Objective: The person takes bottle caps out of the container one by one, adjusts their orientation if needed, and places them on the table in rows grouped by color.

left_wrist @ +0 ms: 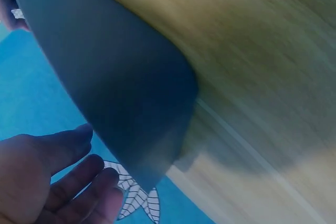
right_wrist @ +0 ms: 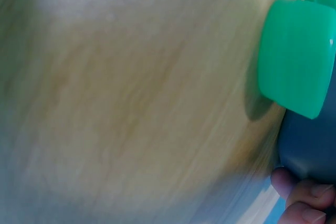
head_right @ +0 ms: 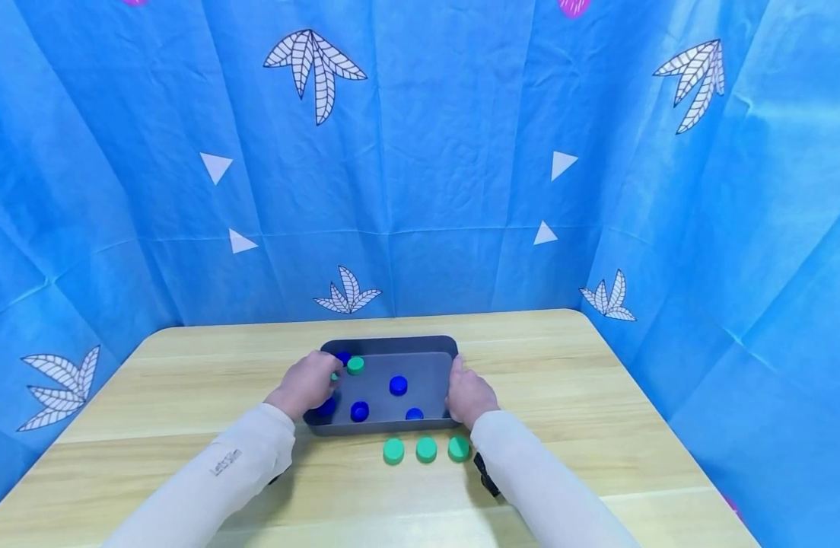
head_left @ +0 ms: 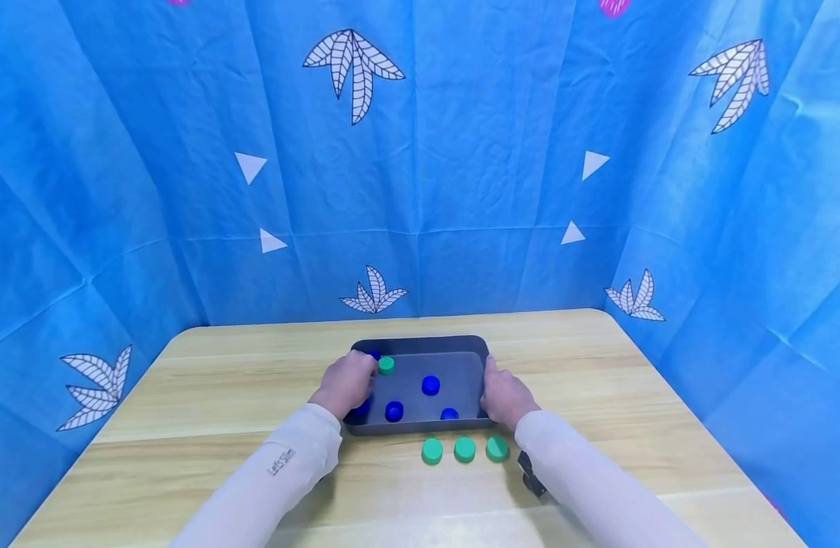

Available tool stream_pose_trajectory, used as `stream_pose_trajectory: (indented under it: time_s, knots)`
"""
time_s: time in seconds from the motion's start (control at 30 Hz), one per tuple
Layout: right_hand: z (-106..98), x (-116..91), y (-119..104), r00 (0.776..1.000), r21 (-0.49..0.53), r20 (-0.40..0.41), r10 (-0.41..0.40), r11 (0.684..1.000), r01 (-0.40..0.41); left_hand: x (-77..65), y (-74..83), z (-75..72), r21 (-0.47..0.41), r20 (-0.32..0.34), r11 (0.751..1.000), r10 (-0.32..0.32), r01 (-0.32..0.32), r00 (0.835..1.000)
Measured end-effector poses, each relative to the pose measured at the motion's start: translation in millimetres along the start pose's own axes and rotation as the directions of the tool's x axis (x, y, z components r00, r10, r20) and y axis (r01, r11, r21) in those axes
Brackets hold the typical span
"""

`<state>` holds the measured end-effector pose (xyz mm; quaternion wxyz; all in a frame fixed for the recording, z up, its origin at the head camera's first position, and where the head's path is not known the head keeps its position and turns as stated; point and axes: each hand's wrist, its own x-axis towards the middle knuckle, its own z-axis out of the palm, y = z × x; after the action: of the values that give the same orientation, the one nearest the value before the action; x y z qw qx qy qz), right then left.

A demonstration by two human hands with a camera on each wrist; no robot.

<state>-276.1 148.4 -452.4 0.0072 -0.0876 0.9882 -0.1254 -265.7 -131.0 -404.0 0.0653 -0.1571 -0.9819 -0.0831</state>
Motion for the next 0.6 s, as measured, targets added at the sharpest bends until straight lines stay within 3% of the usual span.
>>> stream_pose_trajectory:
  time_s: [0.27, 0.6]
  knots:
    - [-2.8, 0.5, -0.3, 1.000, -0.003, 0.001, -0.004, 1.000, 0.004, 8.2, -7.2, 7.4, 0.018, 0.023, 1.000, -0.015, 0.015, 1.000]
    - [-5.7, -0.9, -2.5, 1.000, 0.018, 0.009, -0.002, 1.000, 0.002, 14.4, -9.5, 16.5, 0.066, 0.067, 0.998, 0.008, -0.012, 0.998]
